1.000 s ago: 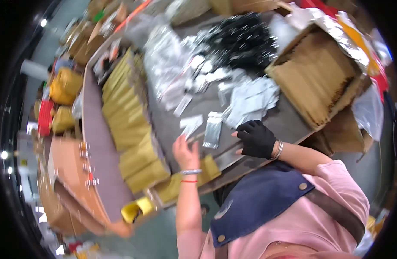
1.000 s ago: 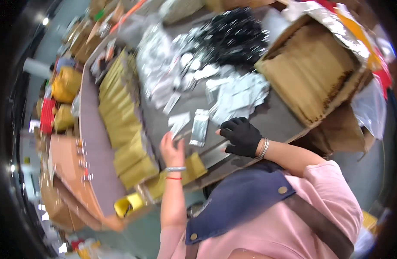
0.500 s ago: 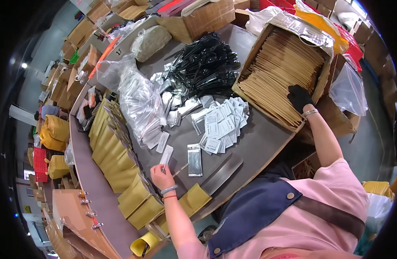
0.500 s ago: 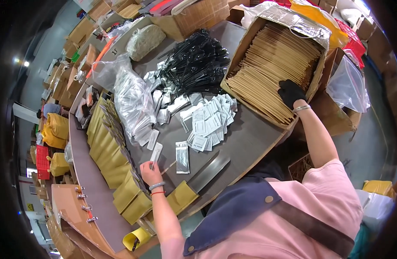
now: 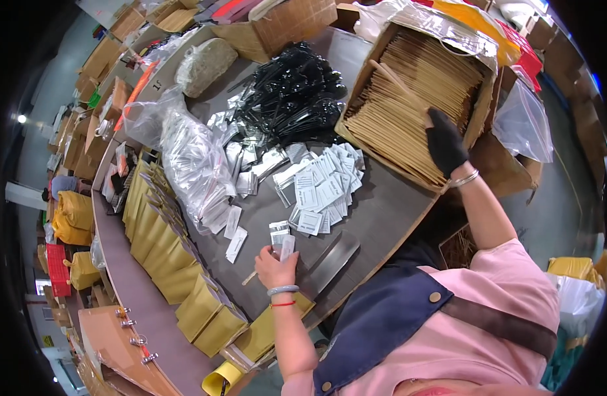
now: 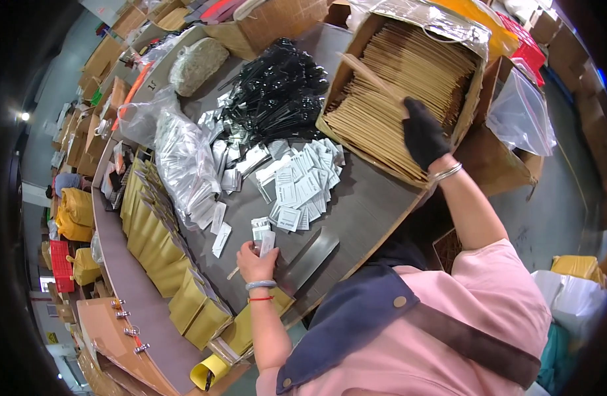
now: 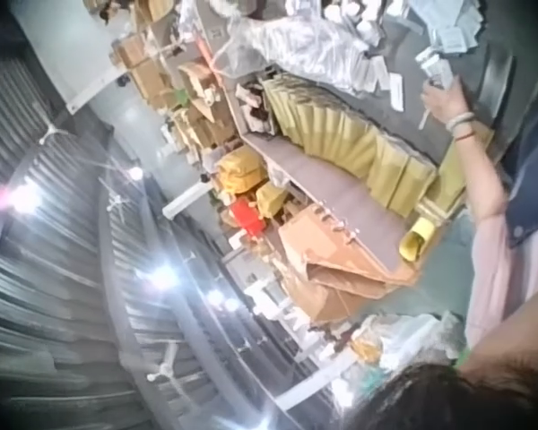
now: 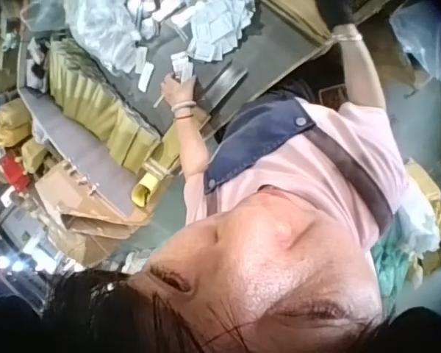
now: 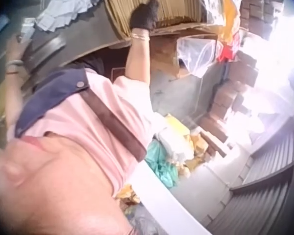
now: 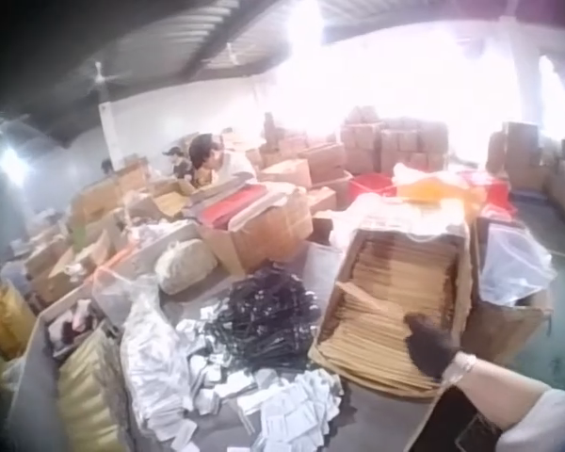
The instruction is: Picking up small packets and black bundle ties and placing them into a yellow sleeve at a production workstation.
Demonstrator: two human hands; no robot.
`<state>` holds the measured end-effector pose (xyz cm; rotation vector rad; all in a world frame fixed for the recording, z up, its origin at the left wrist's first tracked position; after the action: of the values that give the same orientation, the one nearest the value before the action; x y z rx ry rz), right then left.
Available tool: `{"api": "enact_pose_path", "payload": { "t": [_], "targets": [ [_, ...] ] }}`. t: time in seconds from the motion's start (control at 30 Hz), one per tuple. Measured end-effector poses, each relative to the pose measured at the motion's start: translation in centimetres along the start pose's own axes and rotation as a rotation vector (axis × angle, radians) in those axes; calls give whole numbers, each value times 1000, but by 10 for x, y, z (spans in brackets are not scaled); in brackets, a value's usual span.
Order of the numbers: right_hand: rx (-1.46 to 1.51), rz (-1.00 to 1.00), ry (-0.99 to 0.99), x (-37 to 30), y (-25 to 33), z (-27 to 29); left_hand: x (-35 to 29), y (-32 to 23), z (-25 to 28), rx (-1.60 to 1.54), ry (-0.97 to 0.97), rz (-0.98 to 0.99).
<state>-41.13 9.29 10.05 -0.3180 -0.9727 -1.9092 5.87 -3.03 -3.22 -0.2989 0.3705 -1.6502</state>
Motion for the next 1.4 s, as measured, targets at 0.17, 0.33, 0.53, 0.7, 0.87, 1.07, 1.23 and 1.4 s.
{"api": "enact_pose_path", "payload": {
  "t": [0.17,0.33,0.53,0.7,0.87,1.07,1.23,1.4],
  "targets": [
    [730,-186,341,-79,84,-49,6,2,1,-82,76,53],
    [575,-313,497,-146,54,-111,-1,-19,26,-25,-118,-118],
    [511,-325,273,-60,44,-87,-24,-13,24,-581,177,-2],
    [329,80,305,25,82,-116,-58,-71,15,-259,261,-357],
    [21,130,316,79,91,-176,-22,-90,27,-302,29,-479],
    [-329,195,589,83,98,-223,26,-111,-4,-302,-43,-413],
    [-169,320,396,82,97,-209,51,-110,-28,-127,-52,-241],
    [-176,407,367,88,88,-209,59,-109,-24,-138,-80,-224]
  ]
}}
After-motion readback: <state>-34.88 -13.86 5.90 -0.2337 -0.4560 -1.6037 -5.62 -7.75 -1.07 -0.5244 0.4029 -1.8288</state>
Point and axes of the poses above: each hand's wrist, its own x-axis towards the middle knuckle, its own z-axis out of the back of the hand, y = z × x, the point moved 10 cm from there along x, towards the middle knuckle, and after that the axes turned 3 degrees about -z, right-handed, at the moved point
